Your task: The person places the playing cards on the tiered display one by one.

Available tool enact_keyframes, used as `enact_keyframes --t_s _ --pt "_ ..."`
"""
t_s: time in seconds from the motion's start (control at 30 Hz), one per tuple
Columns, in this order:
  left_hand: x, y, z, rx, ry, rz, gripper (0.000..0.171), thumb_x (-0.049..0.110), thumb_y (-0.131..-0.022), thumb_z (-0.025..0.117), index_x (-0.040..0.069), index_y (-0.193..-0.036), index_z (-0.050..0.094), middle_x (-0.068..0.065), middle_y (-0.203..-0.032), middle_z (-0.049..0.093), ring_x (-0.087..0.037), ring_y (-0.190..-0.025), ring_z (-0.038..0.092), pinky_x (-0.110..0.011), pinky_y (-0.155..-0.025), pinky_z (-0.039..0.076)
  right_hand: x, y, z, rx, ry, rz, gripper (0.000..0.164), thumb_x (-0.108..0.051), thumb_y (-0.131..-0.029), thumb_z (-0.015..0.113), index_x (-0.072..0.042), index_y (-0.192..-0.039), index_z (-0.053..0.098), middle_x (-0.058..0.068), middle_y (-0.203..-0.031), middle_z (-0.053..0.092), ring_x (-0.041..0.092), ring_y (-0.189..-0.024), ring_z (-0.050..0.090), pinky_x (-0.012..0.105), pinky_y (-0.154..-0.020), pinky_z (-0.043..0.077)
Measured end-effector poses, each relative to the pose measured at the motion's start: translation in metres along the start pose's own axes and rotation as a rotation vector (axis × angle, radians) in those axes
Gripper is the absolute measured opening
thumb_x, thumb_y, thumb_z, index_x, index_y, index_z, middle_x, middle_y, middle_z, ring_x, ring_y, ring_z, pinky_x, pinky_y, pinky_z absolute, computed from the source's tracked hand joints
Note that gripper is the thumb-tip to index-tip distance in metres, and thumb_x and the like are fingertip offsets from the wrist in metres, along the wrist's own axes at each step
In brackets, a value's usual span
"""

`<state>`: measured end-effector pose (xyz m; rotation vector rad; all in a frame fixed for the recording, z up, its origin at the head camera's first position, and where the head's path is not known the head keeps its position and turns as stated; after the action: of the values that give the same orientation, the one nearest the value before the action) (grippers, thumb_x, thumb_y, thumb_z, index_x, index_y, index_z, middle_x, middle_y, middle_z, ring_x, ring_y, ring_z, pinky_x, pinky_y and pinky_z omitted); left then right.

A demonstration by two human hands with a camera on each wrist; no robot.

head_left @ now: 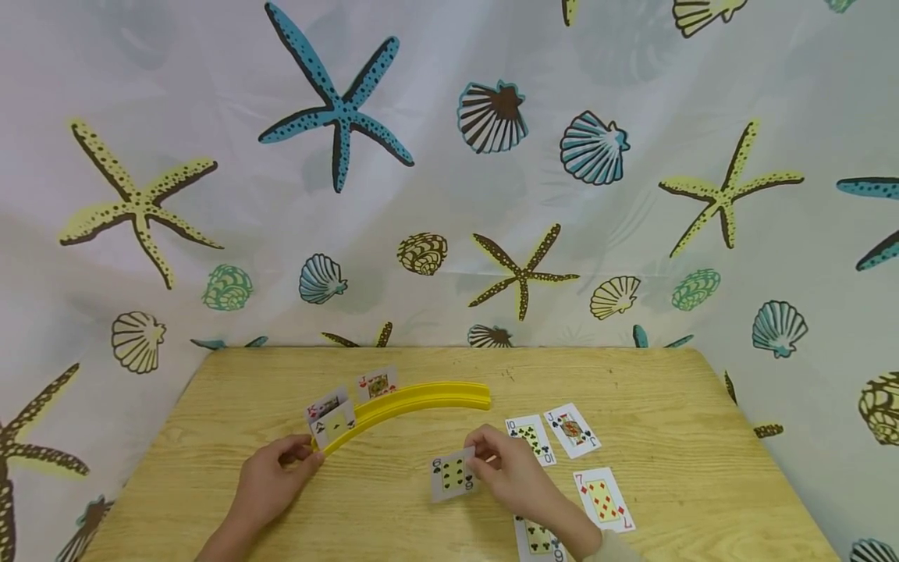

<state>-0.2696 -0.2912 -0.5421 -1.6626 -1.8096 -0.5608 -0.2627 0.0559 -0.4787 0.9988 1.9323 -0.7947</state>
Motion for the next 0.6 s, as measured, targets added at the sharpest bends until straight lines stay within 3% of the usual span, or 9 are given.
enact_keyframes --t_s 0.27,0.6 --pt "-0.001 0.000 0.000 -0.003 -0.006 0.001 0.044 0.031 -0.096 0.080 -0.001 -0.126 0.074 -0.006 -0.100 0.079 -0.021 -0.094 0.073 -0.030 -0.081 0.056 -0.012 -0.019 -0.001 0.022 0.035 -0.035 0.009 -0.003 -0.102 0.067 -0.008 -0.109 0.067 0.010 -0.104 0.076 0.024 -0.097 0.073 0.024 -0.079 0.059" --pt "-0.001 0.000 -0.001 0.021 -0.008 0.018 0.040 0.028 -0.095 0.080 0.000 -0.124 0.075 -0.005 -0.098 0.078 -0.018 -0.092 0.072 -0.027 -0.078 0.055 -0.015 -0.040 0.006 0.017 0.032 -0.013 0.009 -0.005 -0.104 0.065 -0.008 -0.112 0.068 0.007 -0.103 0.073 0.021 -0.097 0.071 0.023 -0.080 0.058"
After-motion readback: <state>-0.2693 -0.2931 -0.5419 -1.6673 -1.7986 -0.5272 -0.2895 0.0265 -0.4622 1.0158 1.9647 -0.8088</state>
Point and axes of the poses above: each hand's wrist, its own y-axis away from the middle knuckle, its own z-axis out of the palm, x = y × z, the point moved 10 cm from there along -y, towards the middle knuckle
